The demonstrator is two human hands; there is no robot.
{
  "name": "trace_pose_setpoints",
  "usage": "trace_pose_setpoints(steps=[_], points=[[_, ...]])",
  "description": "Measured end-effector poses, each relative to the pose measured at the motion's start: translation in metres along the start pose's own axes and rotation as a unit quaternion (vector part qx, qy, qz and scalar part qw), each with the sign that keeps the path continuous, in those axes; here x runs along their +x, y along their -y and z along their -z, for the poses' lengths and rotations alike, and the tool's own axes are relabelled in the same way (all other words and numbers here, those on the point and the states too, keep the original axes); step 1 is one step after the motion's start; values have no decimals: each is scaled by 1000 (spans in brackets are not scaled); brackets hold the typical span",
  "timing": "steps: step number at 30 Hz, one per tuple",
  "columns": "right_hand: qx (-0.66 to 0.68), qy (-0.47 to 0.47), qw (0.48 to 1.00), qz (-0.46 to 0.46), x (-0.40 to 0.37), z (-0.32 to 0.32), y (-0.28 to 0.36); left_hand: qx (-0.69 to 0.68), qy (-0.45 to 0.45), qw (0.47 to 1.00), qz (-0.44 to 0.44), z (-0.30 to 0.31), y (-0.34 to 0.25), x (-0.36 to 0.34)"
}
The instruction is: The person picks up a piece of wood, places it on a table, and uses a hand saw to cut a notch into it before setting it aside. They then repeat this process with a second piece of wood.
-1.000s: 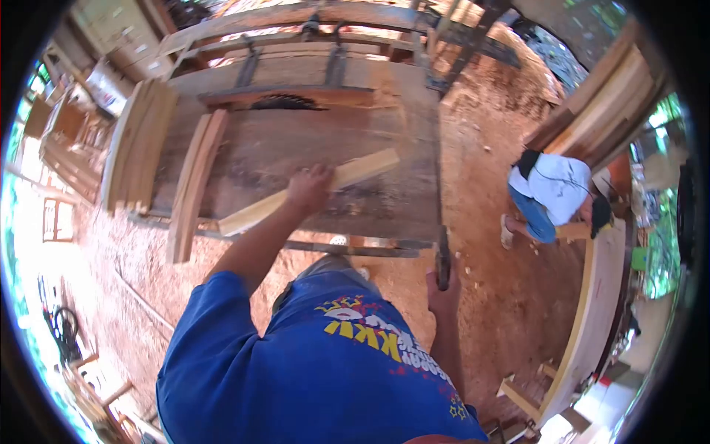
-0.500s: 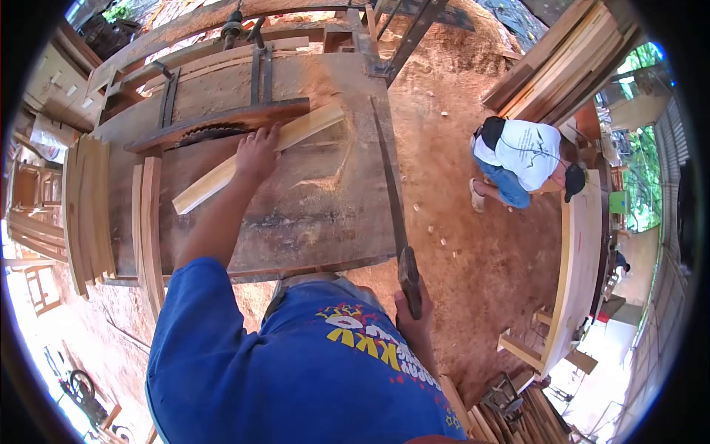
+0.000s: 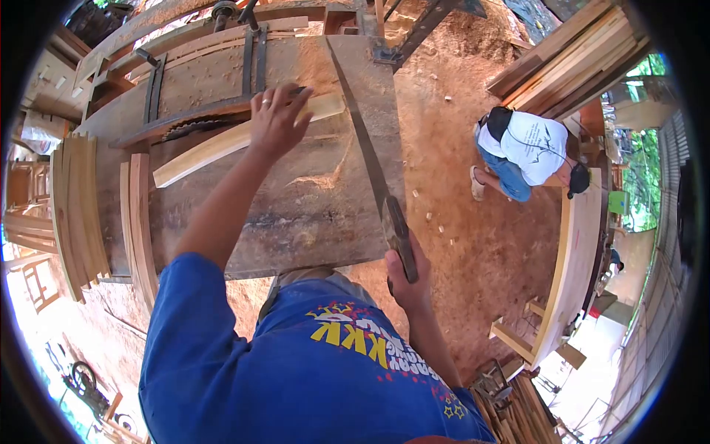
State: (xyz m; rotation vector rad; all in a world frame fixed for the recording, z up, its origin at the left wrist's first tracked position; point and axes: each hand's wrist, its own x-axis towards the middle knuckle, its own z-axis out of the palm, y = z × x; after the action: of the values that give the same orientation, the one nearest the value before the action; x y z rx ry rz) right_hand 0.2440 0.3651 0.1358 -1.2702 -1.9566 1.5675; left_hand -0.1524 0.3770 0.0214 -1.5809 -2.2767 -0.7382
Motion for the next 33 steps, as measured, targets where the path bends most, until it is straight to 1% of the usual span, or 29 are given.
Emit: trace_pose_setpoints(steps=[1,4,5,7,8,10,11,14,15,17,19,22,23,25,27,28,30,31,33], points=[[-8,5,1000,7,8,-2,0,-4,-20,1000,-1,-10,-2,13],[19,15,999,-49,18,-4,-2,16,9,999,31,-46,0,27],[19,15,999,-39,20,-4,-4,48,-21,998,20,-54,-2,28],[19,15,999,-22,22,-2,-12,78,11,996,49,-52,-8,33],[26,21,999,-29,22,2,-17,92,29,993,65,-50,-11,33],[43,33,998,-40,24,8,-29,103,-2,993,53,-54,-10,32],[43,35,998,-27,23,9,-31,110,-18,993,45,-54,-9,31],[47,42,998,-1,28,14,-24,111,-12,990,92,-62,-12,34],[52,44,998,-1,28,15,-22,125,-27,988,88,-65,-12,35],[58,47,997,-6,27,16,-21,133,-22,987,81,-68,-11,34],[61,50,997,-13,22,14,-23,149,-2,985,88,-66,-12,33],[44,70,996,-24,12,20,-31,166,-4,982,85,-69,-9,34],[57,66,996,-33,6,22,-36,177,-22,982,59,-74,-4,33],[82,59,993,-53,-7,26,-43,145,-21,986,76,-67,-14,34],[60,67,995,-49,-23,38,-45,117,-15,990,81,-63,-16,37],[47,71,995,-46,-32,44,-45,118,-27,990,75,-64,-16,37],[2,60,998,-13,-49,52,-47,122,-52,989,67,-67,-15,37],[-20,54,998,5,-55,56,-47,126,-39,989,69,-67,-15,37],[-17,59,998,-23,-62,57,-46,136,-13,988,70,-64,-14,37]])
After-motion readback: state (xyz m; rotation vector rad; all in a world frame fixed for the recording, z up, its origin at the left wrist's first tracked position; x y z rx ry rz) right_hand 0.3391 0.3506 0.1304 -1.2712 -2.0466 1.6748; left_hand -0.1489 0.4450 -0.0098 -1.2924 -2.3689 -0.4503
